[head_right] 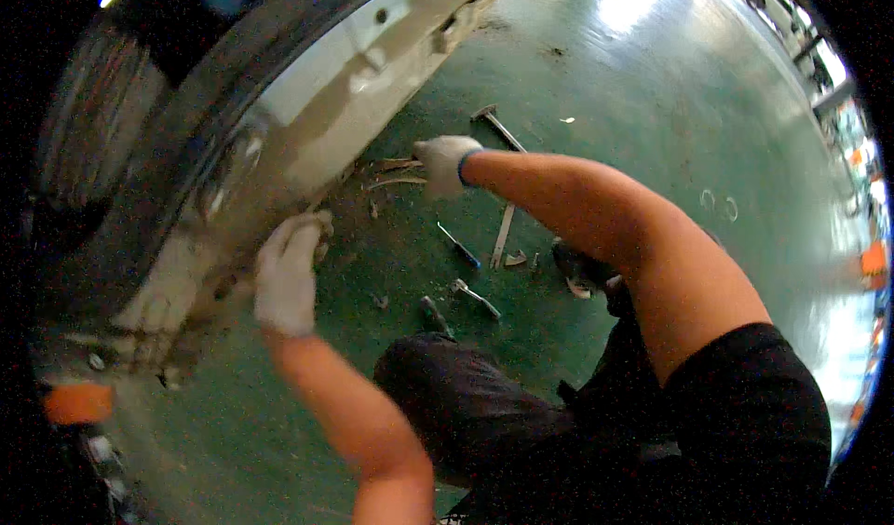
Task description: The person kneels under a vehicle and uses a hammer and pry bar to remove a metal panel from the undercarriage. They repeatedly strike the panel and pry at its edges to detach it from the vehicle frame.
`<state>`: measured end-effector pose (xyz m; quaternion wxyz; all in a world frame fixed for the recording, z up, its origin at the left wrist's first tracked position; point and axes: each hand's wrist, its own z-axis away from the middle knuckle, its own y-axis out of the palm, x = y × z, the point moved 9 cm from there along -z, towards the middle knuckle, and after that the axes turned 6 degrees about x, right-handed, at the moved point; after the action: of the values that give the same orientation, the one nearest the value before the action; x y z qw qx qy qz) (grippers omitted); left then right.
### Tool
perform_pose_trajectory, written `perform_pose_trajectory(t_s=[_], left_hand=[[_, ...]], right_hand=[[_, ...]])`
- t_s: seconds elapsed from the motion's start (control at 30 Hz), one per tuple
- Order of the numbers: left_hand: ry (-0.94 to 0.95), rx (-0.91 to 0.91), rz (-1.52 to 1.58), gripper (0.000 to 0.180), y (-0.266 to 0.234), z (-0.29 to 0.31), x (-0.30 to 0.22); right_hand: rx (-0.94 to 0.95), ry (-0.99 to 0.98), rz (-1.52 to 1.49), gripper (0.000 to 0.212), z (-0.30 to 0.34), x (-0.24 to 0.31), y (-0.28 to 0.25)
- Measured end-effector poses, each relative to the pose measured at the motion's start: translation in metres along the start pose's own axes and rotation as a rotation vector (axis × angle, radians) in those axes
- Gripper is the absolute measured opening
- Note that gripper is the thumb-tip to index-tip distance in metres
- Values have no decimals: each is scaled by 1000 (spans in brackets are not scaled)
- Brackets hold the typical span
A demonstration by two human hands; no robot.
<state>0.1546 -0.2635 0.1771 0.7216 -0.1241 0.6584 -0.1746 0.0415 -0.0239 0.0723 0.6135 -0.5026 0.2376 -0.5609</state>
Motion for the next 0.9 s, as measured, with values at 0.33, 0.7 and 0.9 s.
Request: perform_pose_trajectory(t_s=[0.33, 0.7, 0.9], left_hand=[[512, -155, -705, 63, -46, -29, -252], [244, -52, -1120, 83, -18, -93, -215], [266, -29, -1226, 89, -1, -102, -216]], right_hand=[[806, -244, -1216, 29, 3, 67, 116], [683, -191, -1712, 23, -21, 176, 167], [730, -356, -1600, 29, -38, 186, 169]])
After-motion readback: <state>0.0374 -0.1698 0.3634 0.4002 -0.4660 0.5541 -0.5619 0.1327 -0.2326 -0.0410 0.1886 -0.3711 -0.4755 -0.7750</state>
